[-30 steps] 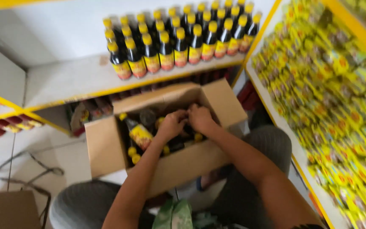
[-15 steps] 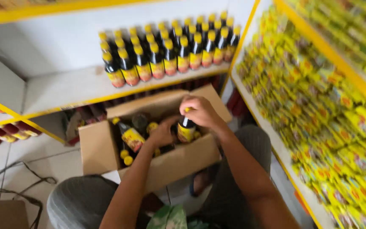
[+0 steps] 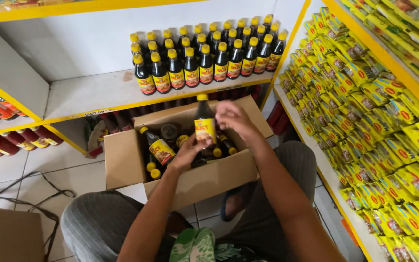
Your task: Stocking and arranging bottles on a retail shelf from cardboard boxes placed on the floor.
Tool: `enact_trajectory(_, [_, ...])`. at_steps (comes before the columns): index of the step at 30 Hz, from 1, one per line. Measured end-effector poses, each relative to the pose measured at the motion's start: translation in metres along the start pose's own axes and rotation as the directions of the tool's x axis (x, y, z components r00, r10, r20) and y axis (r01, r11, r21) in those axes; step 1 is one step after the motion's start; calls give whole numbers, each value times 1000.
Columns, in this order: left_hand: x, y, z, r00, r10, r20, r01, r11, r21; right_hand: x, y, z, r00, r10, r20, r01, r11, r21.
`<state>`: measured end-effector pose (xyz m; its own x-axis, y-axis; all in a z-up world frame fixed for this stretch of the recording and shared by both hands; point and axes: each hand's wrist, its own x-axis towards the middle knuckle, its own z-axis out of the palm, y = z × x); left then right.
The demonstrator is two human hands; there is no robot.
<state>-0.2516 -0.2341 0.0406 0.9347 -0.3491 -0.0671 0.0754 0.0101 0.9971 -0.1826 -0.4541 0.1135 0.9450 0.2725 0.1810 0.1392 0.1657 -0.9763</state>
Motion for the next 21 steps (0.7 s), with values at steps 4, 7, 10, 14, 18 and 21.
enact_trajectory(4, [4,-8,-6,990,0,-143,-15,994,-104,-17,3,4,857,471,208,-430,877,-214])
enact_trajectory(7, [-4,3,-5,987,-10,-160,-6,995,-97,-20,23,3,833,483,268,-469,875,-121])
enact_trajectory(10, [-11,14,-1,987,-12,-159,8,1000,-30,-21,37,-3,839,470,274,-472,879,-62])
enact_trajectory(14, [-16,24,3,987,9,-163,2,997,72,-23,39,-3,851,446,276,-451,891,-52])
enact_trajectory(18, [-15,17,0,986,41,-162,-30,997,70,-23,52,-2,870,397,292,-417,909,3])
enact_trajectory(21, [-9,13,-12,977,127,-172,-122,992,41,-11,67,4,909,239,342,-275,960,60])
